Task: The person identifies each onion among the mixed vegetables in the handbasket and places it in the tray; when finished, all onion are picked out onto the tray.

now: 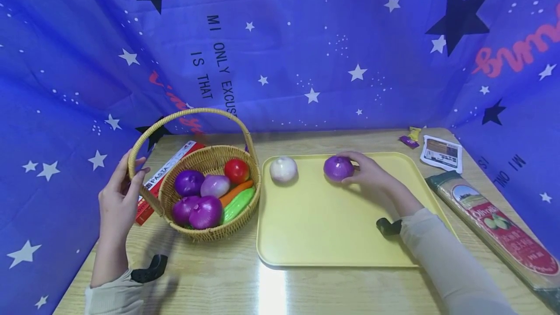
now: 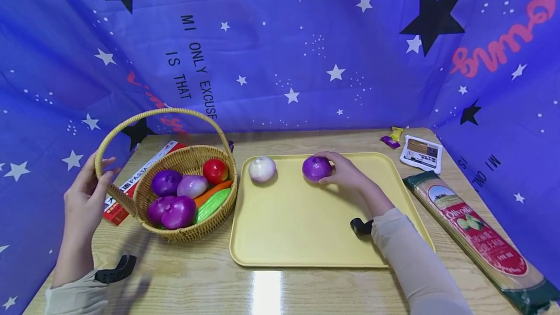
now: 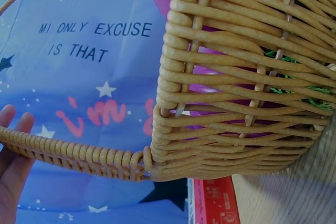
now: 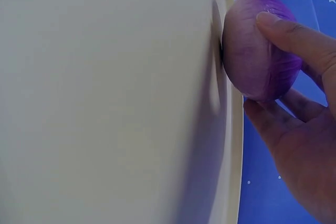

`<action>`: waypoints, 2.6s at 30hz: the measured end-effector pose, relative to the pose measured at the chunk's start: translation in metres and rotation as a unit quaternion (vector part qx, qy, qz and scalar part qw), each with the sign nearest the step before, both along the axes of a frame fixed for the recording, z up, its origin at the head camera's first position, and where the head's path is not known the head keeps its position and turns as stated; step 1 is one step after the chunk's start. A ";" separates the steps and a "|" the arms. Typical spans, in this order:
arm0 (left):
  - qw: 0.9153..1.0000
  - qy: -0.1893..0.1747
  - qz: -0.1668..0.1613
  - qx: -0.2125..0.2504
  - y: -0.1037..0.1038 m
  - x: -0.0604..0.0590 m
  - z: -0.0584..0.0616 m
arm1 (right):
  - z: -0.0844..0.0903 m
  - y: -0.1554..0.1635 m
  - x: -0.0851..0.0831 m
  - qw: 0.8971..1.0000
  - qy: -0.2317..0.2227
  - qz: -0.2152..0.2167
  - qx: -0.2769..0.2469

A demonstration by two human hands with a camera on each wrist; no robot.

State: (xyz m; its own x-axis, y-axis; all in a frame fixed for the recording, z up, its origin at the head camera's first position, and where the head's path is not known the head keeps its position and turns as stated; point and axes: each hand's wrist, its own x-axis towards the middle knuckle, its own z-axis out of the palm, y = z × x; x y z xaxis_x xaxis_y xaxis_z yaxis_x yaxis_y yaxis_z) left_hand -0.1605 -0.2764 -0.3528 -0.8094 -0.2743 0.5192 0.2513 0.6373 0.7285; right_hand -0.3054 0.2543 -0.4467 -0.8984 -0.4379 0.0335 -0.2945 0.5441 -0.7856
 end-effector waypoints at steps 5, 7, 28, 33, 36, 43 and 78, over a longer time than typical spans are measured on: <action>1.000 -0.001 -0.001 -0.002 0.000 0.000 -0.001 | -0.001 -0.001 0.002 1.000 0.006 0.003 0.004; 1.000 0.000 0.000 -0.002 0.000 0.000 -0.001 | -0.001 -0.001 0.003 1.000 0.013 0.007 0.004; 1.000 0.003 0.003 -0.006 0.001 0.001 0.000 | 0.000 -0.001 0.004 0.999 0.039 0.008 0.004; 1.000 0.007 0.003 -0.008 0.001 0.001 0.000 | 0.000 0.001 0.004 0.999 0.040 0.009 -0.001; 1.000 0.007 0.002 -0.006 0.001 0.001 -0.001 | 0.003 0.002 0.005 0.999 0.042 0.010 -0.002; 1.000 0.005 0.003 -0.002 0.002 0.001 0.000 | 0.024 0.006 0.010 0.998 0.067 0.003 0.000; 1.000 0.001 0.003 0.000 0.003 0.001 0.000 | 0.067 -0.048 0.009 0.993 0.072 0.071 -0.061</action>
State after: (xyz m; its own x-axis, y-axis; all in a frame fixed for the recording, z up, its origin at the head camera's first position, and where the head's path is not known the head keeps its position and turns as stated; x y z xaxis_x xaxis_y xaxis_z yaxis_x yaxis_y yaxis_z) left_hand -0.1592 -0.2738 -0.3531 -0.8067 -0.2792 0.5208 0.2492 0.6383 0.7283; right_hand -0.2966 0.2063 -0.3800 -0.8100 -0.5443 0.2184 -0.4759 0.3924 -0.7871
